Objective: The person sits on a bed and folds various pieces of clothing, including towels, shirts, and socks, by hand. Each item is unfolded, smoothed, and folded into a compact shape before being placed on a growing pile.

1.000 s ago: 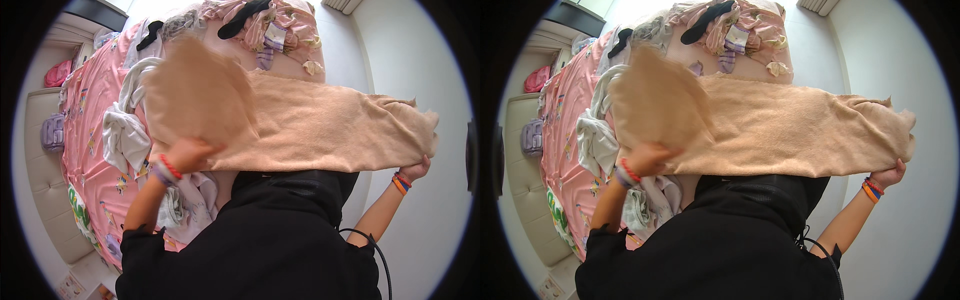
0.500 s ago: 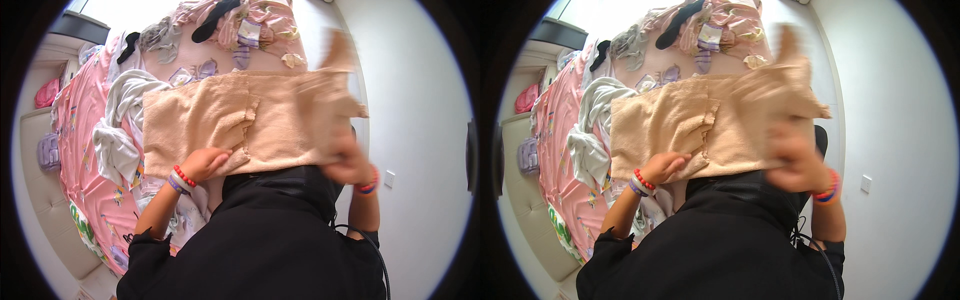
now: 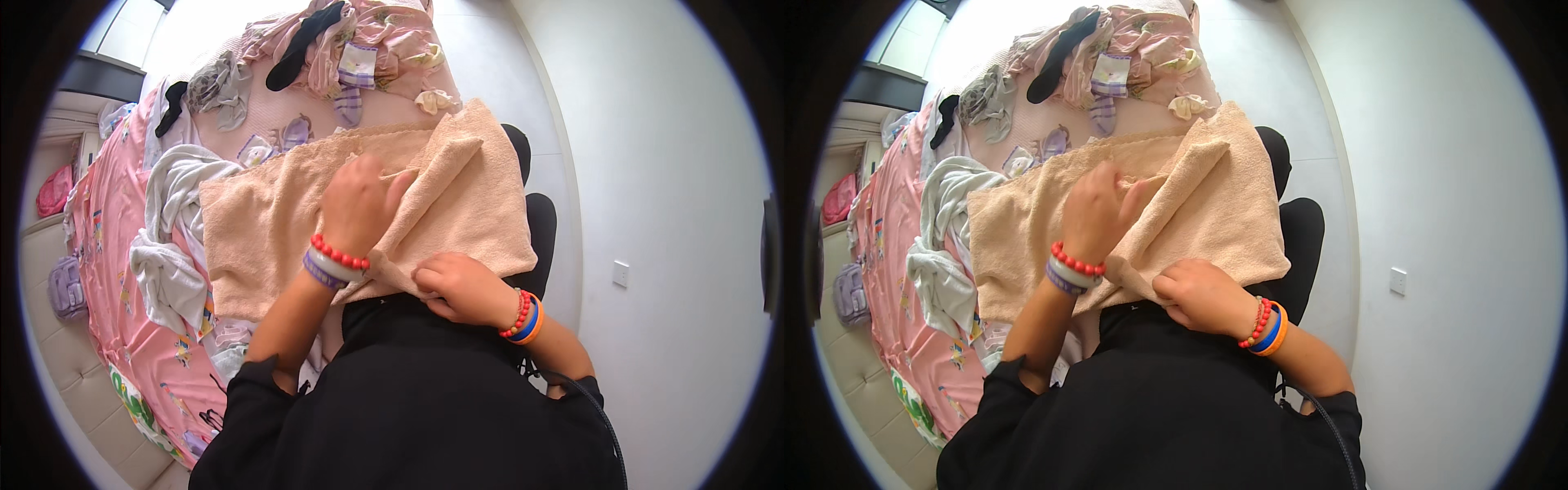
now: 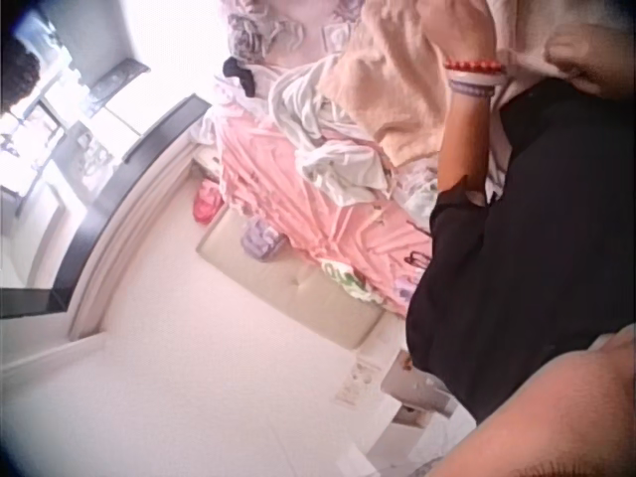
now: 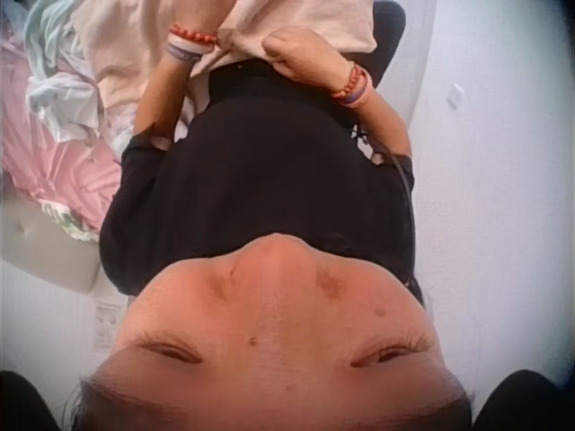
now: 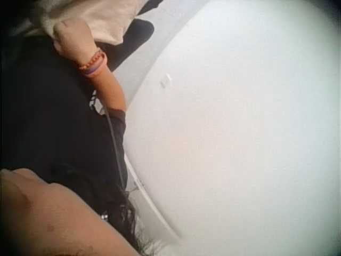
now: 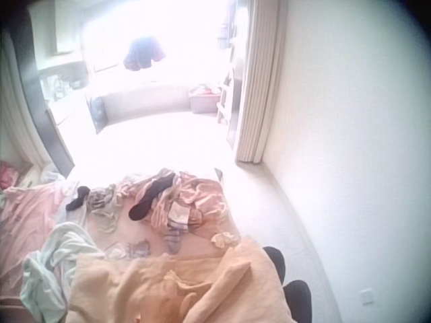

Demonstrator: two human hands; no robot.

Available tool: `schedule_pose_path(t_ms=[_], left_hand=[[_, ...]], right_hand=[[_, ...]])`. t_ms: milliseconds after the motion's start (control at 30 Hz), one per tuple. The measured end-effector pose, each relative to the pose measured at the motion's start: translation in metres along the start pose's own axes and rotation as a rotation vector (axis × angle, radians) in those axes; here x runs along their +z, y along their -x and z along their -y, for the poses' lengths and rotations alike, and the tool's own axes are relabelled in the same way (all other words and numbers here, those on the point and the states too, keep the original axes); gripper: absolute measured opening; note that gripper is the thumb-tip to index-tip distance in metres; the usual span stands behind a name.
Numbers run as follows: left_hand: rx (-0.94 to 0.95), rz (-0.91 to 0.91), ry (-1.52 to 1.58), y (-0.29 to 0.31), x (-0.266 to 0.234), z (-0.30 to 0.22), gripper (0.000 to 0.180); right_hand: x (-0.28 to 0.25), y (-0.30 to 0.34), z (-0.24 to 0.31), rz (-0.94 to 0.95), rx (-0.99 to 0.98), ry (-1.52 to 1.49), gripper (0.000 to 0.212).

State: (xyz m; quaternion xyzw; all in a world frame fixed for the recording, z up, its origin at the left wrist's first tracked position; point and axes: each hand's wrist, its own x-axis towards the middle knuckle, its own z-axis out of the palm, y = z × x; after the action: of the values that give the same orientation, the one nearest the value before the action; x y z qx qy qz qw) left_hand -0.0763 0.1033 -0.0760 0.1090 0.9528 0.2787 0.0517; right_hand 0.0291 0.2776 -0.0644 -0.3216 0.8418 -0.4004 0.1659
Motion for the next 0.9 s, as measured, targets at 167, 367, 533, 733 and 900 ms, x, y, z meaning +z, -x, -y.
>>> schedule_pose_path(t_ms=[167, 367, 533, 733, 900], left_hand=[[0.084, 0.162, 0.244, -0.046, 0.04, -0.023, 0.048], [0.107, -0.268, 0.409, -0.069, 0.047, 0.025, 0.056], [-0.053, -0.17, -0.169, -0.026, -0.002, 0.05, 0.048], [-0.434, 0.431, 0.07, 0.074, 0.011, 0.058, 0.062], [-0.744, 0.206, 1.182, 0.093, 0.052, 0.065, 0.052]], right_hand=[[0.002, -0.008, 0.006, 0.017, -0.045, -0.001, 0.016], [0.0, 0.007, 0.0, -0.016, 0.078, -0.094, 0.016], [-0.034, 0.018, -0.008, -0.133, 0.163, -0.245, 0.019], [-0.053, 0.074, -0.027, -0.355, 0.239, 0.23, 0.055], [-0.022, 0.088, -0.058, -0.61, 0.336, 0.286, 0.064]])
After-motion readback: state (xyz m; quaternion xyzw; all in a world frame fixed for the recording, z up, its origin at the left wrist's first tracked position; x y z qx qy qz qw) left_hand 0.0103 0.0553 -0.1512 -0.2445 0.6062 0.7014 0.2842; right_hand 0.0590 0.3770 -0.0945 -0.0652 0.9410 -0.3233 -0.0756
